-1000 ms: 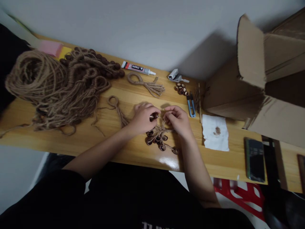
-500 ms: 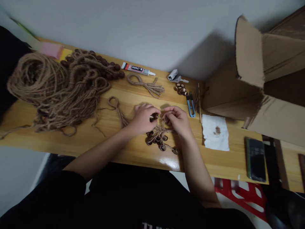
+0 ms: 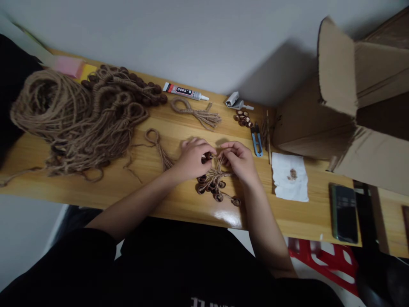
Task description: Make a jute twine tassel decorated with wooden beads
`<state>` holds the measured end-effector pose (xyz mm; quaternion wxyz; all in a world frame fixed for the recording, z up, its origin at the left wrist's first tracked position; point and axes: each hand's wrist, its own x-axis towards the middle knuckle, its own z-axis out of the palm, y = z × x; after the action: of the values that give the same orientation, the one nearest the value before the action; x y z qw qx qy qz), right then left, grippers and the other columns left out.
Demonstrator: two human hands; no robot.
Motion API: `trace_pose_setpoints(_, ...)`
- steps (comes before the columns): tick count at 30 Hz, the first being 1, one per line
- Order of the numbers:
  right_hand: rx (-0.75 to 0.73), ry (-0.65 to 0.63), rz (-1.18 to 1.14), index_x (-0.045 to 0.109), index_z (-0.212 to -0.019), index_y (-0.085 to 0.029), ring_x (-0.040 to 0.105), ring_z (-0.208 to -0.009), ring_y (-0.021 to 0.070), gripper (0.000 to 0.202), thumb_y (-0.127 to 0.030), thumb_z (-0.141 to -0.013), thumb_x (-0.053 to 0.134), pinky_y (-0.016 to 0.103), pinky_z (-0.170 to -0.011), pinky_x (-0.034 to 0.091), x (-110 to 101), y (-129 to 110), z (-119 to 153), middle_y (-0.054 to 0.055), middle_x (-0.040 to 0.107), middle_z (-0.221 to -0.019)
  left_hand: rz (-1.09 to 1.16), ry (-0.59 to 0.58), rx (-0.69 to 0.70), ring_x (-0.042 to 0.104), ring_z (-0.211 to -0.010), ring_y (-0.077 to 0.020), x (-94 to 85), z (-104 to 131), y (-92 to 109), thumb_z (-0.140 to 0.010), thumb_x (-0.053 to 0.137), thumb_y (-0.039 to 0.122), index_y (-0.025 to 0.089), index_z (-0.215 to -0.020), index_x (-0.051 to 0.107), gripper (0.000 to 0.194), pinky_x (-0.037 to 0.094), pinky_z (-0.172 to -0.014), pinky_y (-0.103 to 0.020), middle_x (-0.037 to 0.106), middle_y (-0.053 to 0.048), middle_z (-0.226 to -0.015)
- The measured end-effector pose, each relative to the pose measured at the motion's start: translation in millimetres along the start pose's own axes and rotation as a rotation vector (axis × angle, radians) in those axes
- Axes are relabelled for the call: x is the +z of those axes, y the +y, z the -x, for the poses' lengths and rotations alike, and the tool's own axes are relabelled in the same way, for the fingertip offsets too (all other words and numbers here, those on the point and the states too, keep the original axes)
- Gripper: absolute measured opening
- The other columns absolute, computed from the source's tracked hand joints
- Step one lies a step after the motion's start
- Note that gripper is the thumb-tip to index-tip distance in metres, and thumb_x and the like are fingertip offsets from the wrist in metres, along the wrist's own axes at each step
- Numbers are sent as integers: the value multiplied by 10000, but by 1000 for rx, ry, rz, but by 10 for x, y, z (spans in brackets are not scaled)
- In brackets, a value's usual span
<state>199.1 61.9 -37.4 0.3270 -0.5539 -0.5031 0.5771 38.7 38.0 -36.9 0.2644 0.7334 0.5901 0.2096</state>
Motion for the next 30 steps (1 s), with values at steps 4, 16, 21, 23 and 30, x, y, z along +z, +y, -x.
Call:
trace_pose_setpoints(4,4,14,-9,554,-820,-193,491,-475,86,161,-198,-666,507,223,-502,408,12,-6,6,-49,604,-588,7,3,11,539,-996,-243,2,-3,-1,-709,607,174,242,-884,688,205,332,-918,-432,661,-21,-942)
trace_pose_setpoints(16,-9,42,9,552,-835,-179,483,-467,93,168,-199,-675,506,226,-482,396,1,35,-10,-39,580,-586,6,-1,7,535,-1007,-242,4,0,-11,-730,621,199,241,-880,692,172,326,-929,-429,657,-16,-947)
trace_pose_setpoints(21,-33,17,10,551,-851,-182,507,-495,91,188,-192,-664,537,228,-507,421,-19,62,-17,-42,582,-618,7,3,7,535,-1007,-241,17,-4,-17,-718,640,203,240,-885,690,179,328,-920,-423,657,-18,-952)
trace_pose_setpoints(23,-41,3,10,546,-850,-180,512,-501,88,189,-198,-663,563,228,-512,427,-21,57,-15,-40,591,-631,8,7,11,531,-1017,-245,21,-5,-21,-717,647,211,241,-890,690,181,327,-921,-424,656,-19,-955)
trace_pose_setpoints(30,-38,-13,-2,551,-855,-169,517,-518,74,218,-211,-654,625,227,-522,435,-30,56,-19,-36,604,-660,3,6,9,525,-1032,-256,21,-2,-12,-721,667,219,246,-895,693,177,320,-913,-435,660,-23,-968)
